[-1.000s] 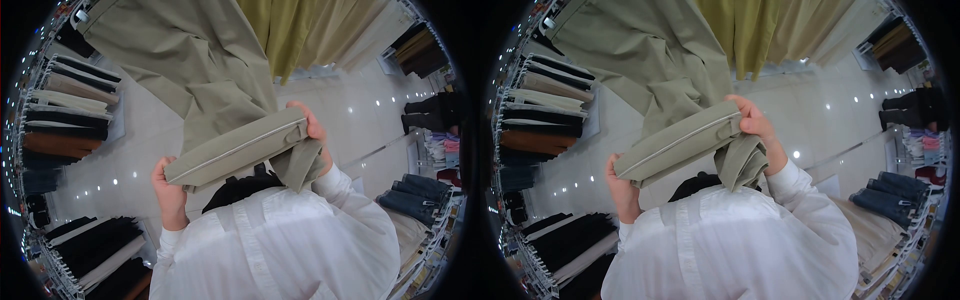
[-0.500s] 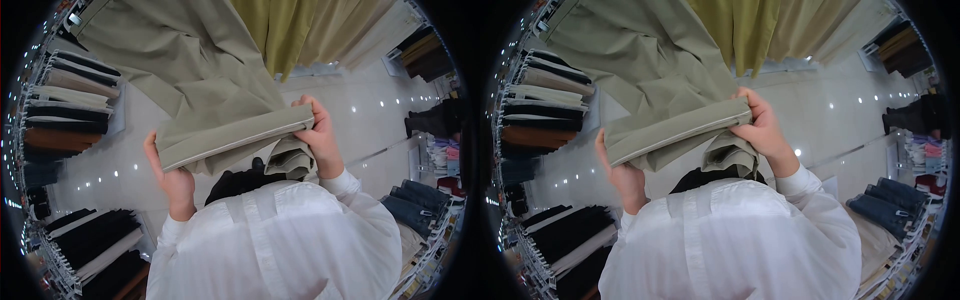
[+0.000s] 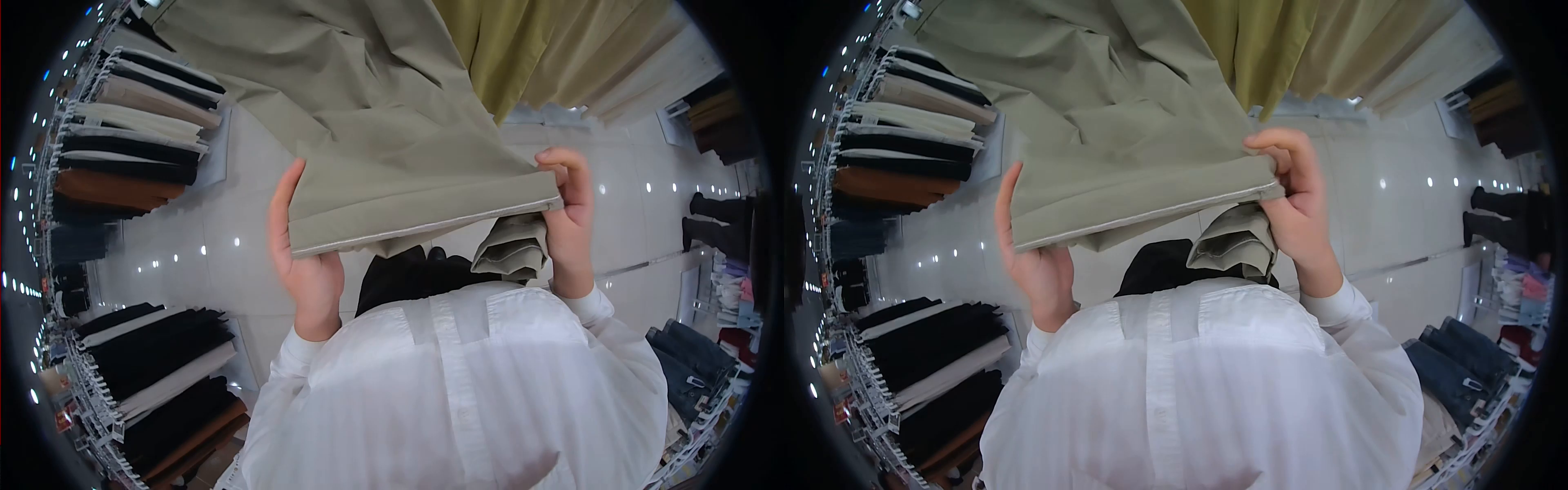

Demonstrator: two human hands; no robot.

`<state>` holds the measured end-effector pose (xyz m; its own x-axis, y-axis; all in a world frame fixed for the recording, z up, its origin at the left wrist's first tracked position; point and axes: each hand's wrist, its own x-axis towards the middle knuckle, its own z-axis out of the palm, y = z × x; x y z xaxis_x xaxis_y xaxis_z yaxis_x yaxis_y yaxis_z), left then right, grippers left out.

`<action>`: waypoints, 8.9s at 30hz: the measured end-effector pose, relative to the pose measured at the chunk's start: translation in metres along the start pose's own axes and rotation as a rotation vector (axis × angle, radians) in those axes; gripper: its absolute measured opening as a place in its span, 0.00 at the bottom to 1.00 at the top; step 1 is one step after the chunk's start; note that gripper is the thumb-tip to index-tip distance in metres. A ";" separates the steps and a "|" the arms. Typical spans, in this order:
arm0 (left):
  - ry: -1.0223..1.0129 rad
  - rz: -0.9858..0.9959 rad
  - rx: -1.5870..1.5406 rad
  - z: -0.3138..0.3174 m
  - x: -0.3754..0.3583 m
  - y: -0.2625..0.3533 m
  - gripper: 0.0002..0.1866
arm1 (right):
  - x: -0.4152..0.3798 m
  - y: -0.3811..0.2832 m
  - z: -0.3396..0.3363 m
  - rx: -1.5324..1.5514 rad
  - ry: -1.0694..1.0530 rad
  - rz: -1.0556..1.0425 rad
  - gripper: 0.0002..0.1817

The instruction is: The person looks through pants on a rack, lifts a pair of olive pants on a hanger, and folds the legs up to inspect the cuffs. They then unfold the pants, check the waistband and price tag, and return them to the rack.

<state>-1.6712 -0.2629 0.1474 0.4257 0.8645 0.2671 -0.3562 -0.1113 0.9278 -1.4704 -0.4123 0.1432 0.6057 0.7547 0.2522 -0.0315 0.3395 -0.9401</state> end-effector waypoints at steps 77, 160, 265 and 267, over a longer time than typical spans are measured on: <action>-0.354 -0.586 -1.228 -0.007 -0.011 -0.034 0.28 | 0.002 0.078 0.008 -0.139 0.268 -0.014 0.22; 0.022 -0.411 0.186 -0.046 -0.046 -0.036 0.17 | -0.007 0.086 -0.021 0.003 -0.046 0.316 0.14; 0.118 -0.028 0.279 -0.076 0.051 -0.001 0.12 | 0.037 0.073 0.022 -0.439 -0.563 0.233 0.06; 0.134 -0.066 0.194 -0.085 0.059 -0.003 0.11 | 0.043 0.067 0.021 -0.441 -0.548 0.367 0.07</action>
<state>-1.7160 -0.1701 0.1377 0.3243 0.9288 0.1791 -0.1588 -0.1332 0.9783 -1.4635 -0.3450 0.0961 0.1360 0.9831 -0.1222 0.2343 -0.1518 -0.9603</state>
